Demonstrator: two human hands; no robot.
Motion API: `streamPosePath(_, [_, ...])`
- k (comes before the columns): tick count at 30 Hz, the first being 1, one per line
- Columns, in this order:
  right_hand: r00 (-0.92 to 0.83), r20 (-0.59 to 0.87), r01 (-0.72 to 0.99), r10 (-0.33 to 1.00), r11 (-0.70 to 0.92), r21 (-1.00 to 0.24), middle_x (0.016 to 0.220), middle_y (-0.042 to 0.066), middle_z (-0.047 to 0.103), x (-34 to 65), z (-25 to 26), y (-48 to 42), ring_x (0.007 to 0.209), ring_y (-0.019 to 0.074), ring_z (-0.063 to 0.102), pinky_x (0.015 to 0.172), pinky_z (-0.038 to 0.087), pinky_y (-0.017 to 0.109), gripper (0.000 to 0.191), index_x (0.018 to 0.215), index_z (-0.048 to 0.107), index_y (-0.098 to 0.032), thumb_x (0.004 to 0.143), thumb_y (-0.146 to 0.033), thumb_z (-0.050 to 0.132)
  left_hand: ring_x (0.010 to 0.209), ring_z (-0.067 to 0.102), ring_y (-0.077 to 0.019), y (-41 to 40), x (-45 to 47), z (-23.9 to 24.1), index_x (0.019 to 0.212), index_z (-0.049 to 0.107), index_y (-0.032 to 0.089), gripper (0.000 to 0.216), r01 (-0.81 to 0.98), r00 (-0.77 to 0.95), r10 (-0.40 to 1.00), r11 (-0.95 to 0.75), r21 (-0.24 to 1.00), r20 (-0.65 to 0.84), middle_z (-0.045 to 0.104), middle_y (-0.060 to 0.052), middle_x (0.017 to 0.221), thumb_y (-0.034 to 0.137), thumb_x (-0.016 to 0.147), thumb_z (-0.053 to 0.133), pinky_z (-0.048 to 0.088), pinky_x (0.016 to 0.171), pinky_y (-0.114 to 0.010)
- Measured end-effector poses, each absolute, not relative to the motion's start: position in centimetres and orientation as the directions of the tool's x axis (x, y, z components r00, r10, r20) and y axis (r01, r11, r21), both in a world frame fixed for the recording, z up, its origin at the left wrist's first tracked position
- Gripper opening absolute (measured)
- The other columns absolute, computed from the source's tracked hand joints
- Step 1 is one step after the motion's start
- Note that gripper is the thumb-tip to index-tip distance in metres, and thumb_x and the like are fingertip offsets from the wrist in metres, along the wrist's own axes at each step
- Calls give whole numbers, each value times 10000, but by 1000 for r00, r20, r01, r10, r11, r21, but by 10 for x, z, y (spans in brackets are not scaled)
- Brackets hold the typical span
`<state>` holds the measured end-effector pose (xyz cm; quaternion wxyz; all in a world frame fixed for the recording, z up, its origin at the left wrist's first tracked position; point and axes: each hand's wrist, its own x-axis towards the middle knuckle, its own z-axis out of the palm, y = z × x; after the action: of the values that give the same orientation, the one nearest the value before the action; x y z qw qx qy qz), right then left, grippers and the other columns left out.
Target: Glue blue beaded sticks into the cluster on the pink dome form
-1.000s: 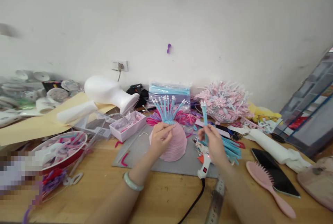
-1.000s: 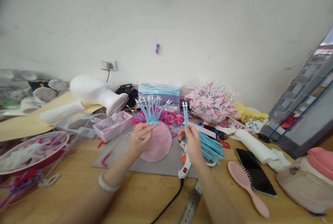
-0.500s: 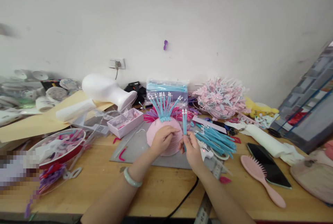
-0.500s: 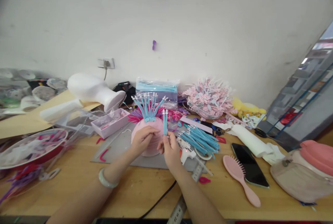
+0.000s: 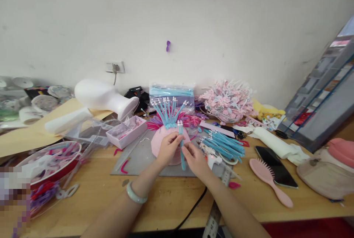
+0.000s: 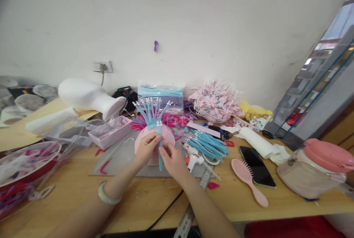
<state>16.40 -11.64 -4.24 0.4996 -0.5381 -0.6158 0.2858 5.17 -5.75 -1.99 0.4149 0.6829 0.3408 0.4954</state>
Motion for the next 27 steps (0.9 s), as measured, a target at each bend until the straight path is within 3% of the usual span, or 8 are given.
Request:
streamPosePath(2, [140,265,284,954,218,-934,652,2,561,167,-41,-113,633,154,531,575,413,273,338,731,533,-210,825,-503,393,495,416,-100,-60,51,-18,514,451,185,332,1,353,862,-389,921,363,431,30,494,444,719,478,379,487,-226])
streamPosePath(7, [255,96,-213,962,153,-965,779,27,631,174,-35,-107,641,148,568,578,451,275,385,835,583,-199,740,-563,504,446,357,-77,-67,55,-19,506,460,169,418,-70,585,770,-265,962,255,409,36,460,551,665,522,311,440,-217])
streamPosePath(12, [422,8,-506,907,243,-828,699,-9,643,182,-24,-106,658,125,581,634,456,250,209,678,583,-187,625,-353,697,394,328,-58,-68,60,-27,521,453,158,452,-154,634,756,-83,985,163,401,48,425,579,614,587,243,389,-199])
streamPosePath(15, [404,-41,-699,914,279,-659,713,6,652,192,-18,-108,746,138,609,713,471,271,120,622,537,-187,662,-241,636,384,329,-56,-67,60,-25,542,487,152,427,-216,570,804,-54,975,171,410,50,424,555,610,610,243,388,-199])
streamPosePath(17, [333,-33,-813,942,269,-517,551,-31,565,200,-17,-110,662,112,597,672,480,249,182,555,446,-195,686,-183,572,386,330,-55,-66,59,-23,537,497,153,401,-251,502,844,-66,966,188,412,51,424,525,620,620,244,393,-198])
streamPosePath(21, [169,88,-886,982,191,-422,378,-96,249,213,-17,-116,321,49,295,364,320,167,319,510,257,-203,754,-169,460,420,376,-61,-60,56,-22,545,526,152,323,-355,322,922,-92,930,214,455,42,452,440,640,637,260,412,-191])
streamPosePath(23, [146,113,-856,983,182,-483,375,-97,193,216,-18,-118,302,58,188,320,243,175,332,517,233,-208,789,-203,424,418,387,-60,-54,53,-20,581,548,152,269,-457,222,952,-90,885,212,469,45,460,399,648,633,269,408,-185])
streamPosePath(27, [173,138,-683,975,220,-696,391,-104,227,213,-23,-113,313,64,173,329,249,180,262,561,353,-211,799,-255,453,393,386,-50,-41,41,-10,607,540,150,199,-641,21,980,-137,755,196,463,56,454,323,650,629,282,389,-169])
